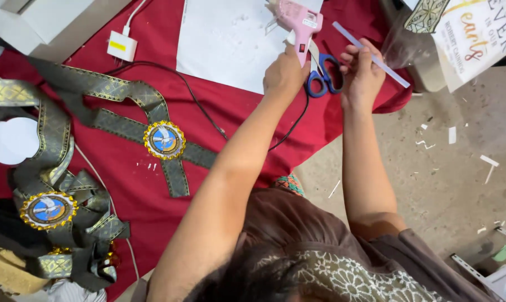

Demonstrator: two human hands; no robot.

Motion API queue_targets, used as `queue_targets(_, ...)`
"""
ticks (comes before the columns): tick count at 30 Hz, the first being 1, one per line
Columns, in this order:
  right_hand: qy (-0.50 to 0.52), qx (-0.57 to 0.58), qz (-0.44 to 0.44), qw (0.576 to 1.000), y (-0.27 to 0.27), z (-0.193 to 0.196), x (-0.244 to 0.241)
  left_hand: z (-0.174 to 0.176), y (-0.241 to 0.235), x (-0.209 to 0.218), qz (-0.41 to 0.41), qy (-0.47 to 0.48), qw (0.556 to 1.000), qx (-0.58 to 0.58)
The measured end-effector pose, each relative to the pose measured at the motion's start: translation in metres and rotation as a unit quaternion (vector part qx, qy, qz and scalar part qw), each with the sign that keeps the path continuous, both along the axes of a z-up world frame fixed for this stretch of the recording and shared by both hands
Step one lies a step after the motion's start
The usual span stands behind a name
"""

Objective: The recorder is assembling and decorating sashes using ribbons, medallions, and a hot glue gun.

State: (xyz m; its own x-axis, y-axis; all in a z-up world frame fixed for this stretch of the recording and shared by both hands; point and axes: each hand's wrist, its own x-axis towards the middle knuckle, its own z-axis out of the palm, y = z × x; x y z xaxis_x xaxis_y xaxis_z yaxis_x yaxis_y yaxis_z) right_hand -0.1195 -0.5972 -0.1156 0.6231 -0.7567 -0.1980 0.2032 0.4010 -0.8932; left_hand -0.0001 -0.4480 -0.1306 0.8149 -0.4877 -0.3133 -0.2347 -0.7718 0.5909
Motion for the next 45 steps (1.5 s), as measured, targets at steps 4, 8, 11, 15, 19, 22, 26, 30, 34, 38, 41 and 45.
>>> queue_targets(4, -0.030, 0.057, 0.010, 0.998, 0.006, 0.010, 0.011, 0.023, 0.027, -0.006, 0.023, -0.032, 0.997, -0.062)
queue_targets(8, -0.085, 0.055, 0.100, 0.990, 0.019, 0.040, 0.020, 0.039, 0.058, -0.013, 0.044, -0.041, 0.977, -0.203)
queue_targets(11, -0.081, 0.051, 0.129, 0.987, 0.028, 0.055, 0.028, 0.052, 0.073, -0.016, 0.058, -0.028, 0.975, -0.212)
queue_targets(15, -0.057, -0.035, 0.147, 0.987, 0.039, 0.078, 0.032, 0.058, 0.086, -0.022, 0.055, -0.077, 0.966, -0.242)
queue_targets(19, -0.054, -0.099, 0.163, 0.980, 0.051, 0.103, 0.028, 0.069, 0.095, -0.024, 0.055, -0.129, 0.959, -0.245)
queue_targets(22, -0.065, -0.106, 0.159, 0.979, 0.062, 0.109, 0.021, 0.077, 0.100, -0.028, 0.043, -0.187, 0.946, -0.261)
queue_targets(26, -0.067, -0.098, 0.134, 0.984, 0.084, 0.114, 0.018, 0.087, 0.107, -0.034, 0.031, -0.237, 0.934, -0.265)
queue_targets(30, -0.082, -0.053, 0.141, 0.985, 0.089, 0.108, 0.016, 0.082, 0.116, -0.038, 0.038, -0.233, 0.935, -0.265)
queue_targets(34, -0.052, -0.046, 0.153, 0.986, 0.104, 0.105, 0.023, 0.077, 0.117, -0.049, 0.055, -0.210, 0.933, -0.289)
queue_targets(38, 0.024, -0.211, 0.307, 0.928, 0.128, 0.086, 0.025, 0.053, 0.111, -0.067, 0.087, -0.076, 0.954, -0.278)
queue_targets(41, 0.097, -0.179, 0.345, 0.916, 0.136, 0.073, 0.031, 0.024, 0.117, -0.079, 0.050, -0.091, 0.961, -0.257)
queue_targets(45, 0.151, -0.262, 0.304, 0.903, 0.113, 0.019, 0.053, 0.036, 0.137, -0.078, 0.024, -0.110, 0.959, -0.261)
